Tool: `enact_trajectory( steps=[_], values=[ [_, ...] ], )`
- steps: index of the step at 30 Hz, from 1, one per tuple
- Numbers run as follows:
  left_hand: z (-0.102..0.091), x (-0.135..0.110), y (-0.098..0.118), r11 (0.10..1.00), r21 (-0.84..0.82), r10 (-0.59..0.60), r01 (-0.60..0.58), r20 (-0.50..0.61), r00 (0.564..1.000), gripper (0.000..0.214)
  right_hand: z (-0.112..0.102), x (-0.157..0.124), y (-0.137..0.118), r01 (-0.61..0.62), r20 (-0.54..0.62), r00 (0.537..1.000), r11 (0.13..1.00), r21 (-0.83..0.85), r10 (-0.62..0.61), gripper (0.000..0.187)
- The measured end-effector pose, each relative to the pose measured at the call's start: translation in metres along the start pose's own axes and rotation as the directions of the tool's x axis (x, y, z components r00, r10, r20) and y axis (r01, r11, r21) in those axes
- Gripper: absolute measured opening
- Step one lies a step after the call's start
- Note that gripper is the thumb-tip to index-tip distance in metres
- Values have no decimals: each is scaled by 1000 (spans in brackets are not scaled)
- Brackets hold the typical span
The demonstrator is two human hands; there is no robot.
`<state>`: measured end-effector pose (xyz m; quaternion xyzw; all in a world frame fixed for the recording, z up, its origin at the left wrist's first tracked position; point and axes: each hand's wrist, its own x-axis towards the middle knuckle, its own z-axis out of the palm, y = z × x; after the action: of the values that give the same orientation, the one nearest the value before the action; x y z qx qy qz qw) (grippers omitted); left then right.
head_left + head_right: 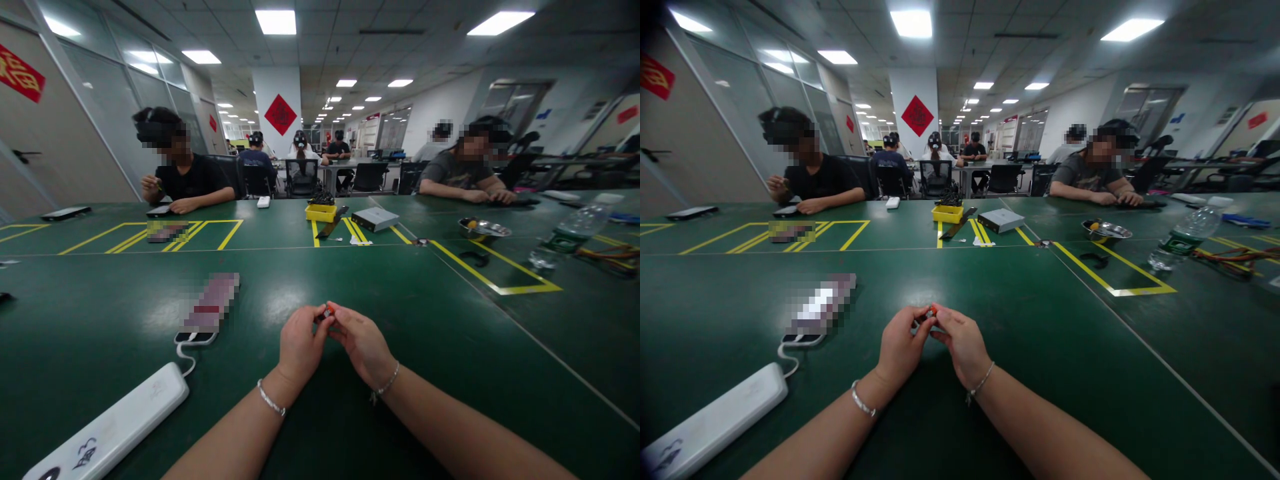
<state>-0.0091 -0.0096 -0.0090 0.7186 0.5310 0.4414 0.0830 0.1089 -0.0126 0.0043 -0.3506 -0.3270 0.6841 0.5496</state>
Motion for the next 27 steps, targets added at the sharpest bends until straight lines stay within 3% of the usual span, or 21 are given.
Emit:
enact_trajectory(
  steps=[8,14,19,23,25,27],
  values=[
    [1,0,2,990,-117,-69,83,123,990,16,-8,10,0,10,-42,999,998,-59,-12,29],
    [6,-2,3,951,-265,-85,160,272,959,20,-14,17,2,188,-47,975,924,-334,-215,23],
    [4,0,1,982,-116,-114,150,273,955,17,-15,18,-2,231,59,971,831,-505,-233,21],
    [1,3,-1,992,-27,-112,122,241,964,17,-23,25,-16,176,23,981,821,-544,-195,26],
    [1,4,-4,990,-33,-124,135,218,968,18,-39,33,-35,175,-52,962,758,-628,-266,27],
    [2,6,-7,985,-40,-157,170,214,964,18,-67,41,-60,147,-121,897,545,-825,-425,26]
  ],
)
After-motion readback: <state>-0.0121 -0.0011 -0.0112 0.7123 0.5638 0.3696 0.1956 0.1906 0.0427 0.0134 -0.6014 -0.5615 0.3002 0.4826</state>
